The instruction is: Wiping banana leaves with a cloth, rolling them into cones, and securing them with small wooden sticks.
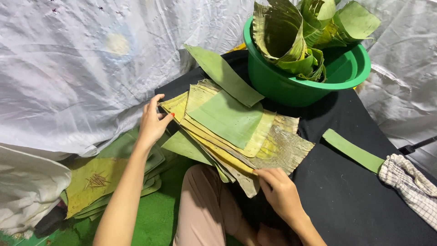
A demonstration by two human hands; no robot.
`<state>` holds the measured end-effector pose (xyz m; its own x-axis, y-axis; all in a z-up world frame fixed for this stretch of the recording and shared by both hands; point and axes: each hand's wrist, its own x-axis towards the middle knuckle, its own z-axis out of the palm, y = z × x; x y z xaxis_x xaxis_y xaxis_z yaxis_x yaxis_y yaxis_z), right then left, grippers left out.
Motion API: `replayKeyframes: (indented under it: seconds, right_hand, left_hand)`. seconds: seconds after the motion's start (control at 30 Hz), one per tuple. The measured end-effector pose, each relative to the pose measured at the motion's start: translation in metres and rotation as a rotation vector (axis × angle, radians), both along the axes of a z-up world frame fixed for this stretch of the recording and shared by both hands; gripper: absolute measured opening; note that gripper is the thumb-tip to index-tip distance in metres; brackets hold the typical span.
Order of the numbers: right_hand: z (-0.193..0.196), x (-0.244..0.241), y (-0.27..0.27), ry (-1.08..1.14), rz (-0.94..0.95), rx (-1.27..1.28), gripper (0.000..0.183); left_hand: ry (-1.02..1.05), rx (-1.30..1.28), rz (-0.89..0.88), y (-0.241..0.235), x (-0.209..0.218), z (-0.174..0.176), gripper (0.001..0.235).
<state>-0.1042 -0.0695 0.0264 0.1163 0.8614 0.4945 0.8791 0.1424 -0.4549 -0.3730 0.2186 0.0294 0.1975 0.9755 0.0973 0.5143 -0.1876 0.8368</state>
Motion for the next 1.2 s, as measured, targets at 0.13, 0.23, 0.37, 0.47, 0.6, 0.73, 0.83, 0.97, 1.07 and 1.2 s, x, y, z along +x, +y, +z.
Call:
replayKeyframes:
  seconds: [0.13, 0.23, 0.37, 0.47, 0.6, 0.73, 0.83, 0.97, 1.07, 1.2]
  right_hand:
    - [-0.008, 0.013, 0.009, 0.281, -0.125, -0.111, 0.027]
    - [-0.003, 0.011, 0.014, 0.434, -0.213, -0.108, 0.023]
    - [-0.004, 0.013, 0.016, 0.616, -0.206, -0.087, 0.02]
    - [-0.002, 0.015, 0.015, 0.593, -0.152, -0.045, 0.02]
    - [0.003, 0.009, 0.01, 0.478, 0.01, -0.027, 0.025]
    - [0.005, 0.004, -0.002, 0.5, 0.135, -0.06, 0.034]
    - [0.016, 0.001, -0.017, 0.501, 0.261, -0.115, 0.024]
    - [0.031, -0.001, -0.036, 0.503, 0.418, -0.25, 0.013]
    - [0.015, 0.005, -0.044, 0.672, 0.108, -0.364, 0.022]
    - [0.008, 0.013, -0.043, 0.918, -0.45, -0.643, 0.052]
  left_hand:
    - [-0.227, -0.067, -0.064, -0.007, 0.001, -0.014, 0.075]
    - [-0.505, -0.235, -0.141, -0.005, 0.002, -0.031, 0.084]
    - [-0.367, -0.157, -0.067, -0.011, 0.007, -0.031, 0.063]
    - [-0.168, -0.065, 0.026, -0.008, 0.008, -0.032, 0.047]
    - [-0.038, -0.096, 0.076, 0.0, 0.011, -0.022, 0.064]
    - [0.015, -0.01, 0.057, 0.007, 0.009, -0.035, 0.033]
    - [0.01, -0.026, 0.042, -0.001, 0.003, -0.029, 0.022]
    - [-0.004, -0.08, 0.012, -0.013, -0.018, -0.01, 0.014]
    - [-0.075, -0.218, 0.003, -0.015, -0.023, -0.003, 0.02]
    - [-0.209, -0.328, -0.033, -0.017, -0.017, 0.002, 0.026]
